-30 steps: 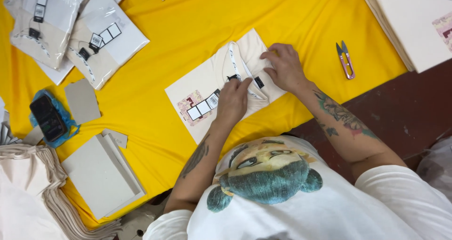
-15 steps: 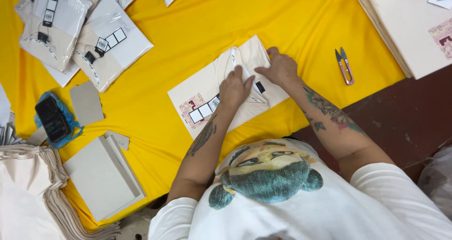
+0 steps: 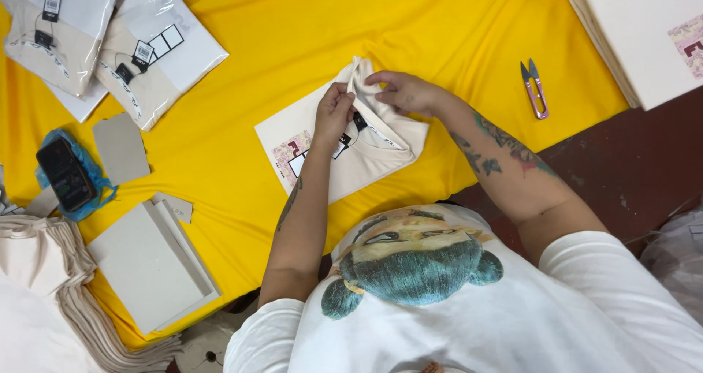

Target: Folding t-shirts using cardboard inserts to ensure uniform size and shape for packaging.

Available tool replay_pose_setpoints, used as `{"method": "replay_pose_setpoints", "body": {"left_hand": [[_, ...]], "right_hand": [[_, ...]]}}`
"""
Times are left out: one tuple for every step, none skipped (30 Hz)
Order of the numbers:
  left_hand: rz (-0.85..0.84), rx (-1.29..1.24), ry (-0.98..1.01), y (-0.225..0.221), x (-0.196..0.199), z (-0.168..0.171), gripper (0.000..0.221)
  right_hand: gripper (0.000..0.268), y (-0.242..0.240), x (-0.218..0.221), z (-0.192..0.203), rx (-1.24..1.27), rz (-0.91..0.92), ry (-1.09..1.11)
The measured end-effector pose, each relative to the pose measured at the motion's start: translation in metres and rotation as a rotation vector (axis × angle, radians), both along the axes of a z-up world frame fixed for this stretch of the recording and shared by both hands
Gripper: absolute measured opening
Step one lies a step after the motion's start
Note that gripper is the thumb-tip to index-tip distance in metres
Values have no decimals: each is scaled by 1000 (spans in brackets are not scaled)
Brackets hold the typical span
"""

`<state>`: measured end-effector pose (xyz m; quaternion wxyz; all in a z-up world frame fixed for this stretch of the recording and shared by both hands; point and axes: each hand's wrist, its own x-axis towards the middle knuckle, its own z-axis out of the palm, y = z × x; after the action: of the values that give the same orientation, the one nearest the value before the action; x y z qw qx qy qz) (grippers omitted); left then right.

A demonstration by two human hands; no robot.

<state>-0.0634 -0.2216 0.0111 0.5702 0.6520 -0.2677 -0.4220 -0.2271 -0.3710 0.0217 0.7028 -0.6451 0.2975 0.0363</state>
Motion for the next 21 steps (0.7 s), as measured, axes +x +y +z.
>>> {"method": "replay_pose_setpoints", "body": {"left_hand": [[3,-1,1,0,0,-3,8],[18,-29,42,0,1,-5,7],[32,-56,84,0,3,-7,6],[34,-61,79,1,4,-7,6],[42,-59,92,3,4,-8,6],[42,-58,107,2,4,-8,6],[38,-65,102,2,6,-5,6],[27,-56,97,2,7,-2,5],[17,-46,93,3,7,1,4],[12,-49,90,0,8,4,4],[-16,-30,46,-3,8,7,5],[-42,-5,4,-2,7,8,6],[-45,-3,4,-3,7,4,6],[-72,30,-59,-6,9,1,6],[-98,62,-121,-10,12,-2,7],[-102,62,-121,-10,13,-5,7],[-95,86,-144,-11,14,-9,7],[-88,110,-164,-11,14,-13,6],[-91,110,-162,-14,15,-14,6],[-75,105,-174,-11,13,-16,6],[-59,101,-186,-8,11,-19,6]], "right_hand": [[40,0,3,1,-1,3,1],[47,-1,9,2,126,73,11],[55,-2,15,5,252,144,23],[55,-3,17,-3,247,147,18],[63,-5,20,-11,151,199,16],[71,-9,20,-18,52,244,15],[71,-2,23,-9,45,239,11],[64,5,24,-2,-334,314,-89],[57,11,25,5,-713,385,-189],[57,11,25,-4,-717,379,-189],[32,10,25,-14,-1040,359,-280],[22,13,25,-24,-1357,331,-370],[22,19,23,-13,-1355,328,-369],[27,23,23,0,-1403,377,-386],[33,26,24,12,-1451,426,-404],[33,28,27,-1,-1451,423,-401],[40,31,31,-15,-1355,418,-420],[49,33,34,-30,-1260,415,-436],[49,26,35,-35,-1260,414,-432],[53,24,35,-42,-1226,418,-438],[58,23,34,-50,-1192,422,-443]]}}
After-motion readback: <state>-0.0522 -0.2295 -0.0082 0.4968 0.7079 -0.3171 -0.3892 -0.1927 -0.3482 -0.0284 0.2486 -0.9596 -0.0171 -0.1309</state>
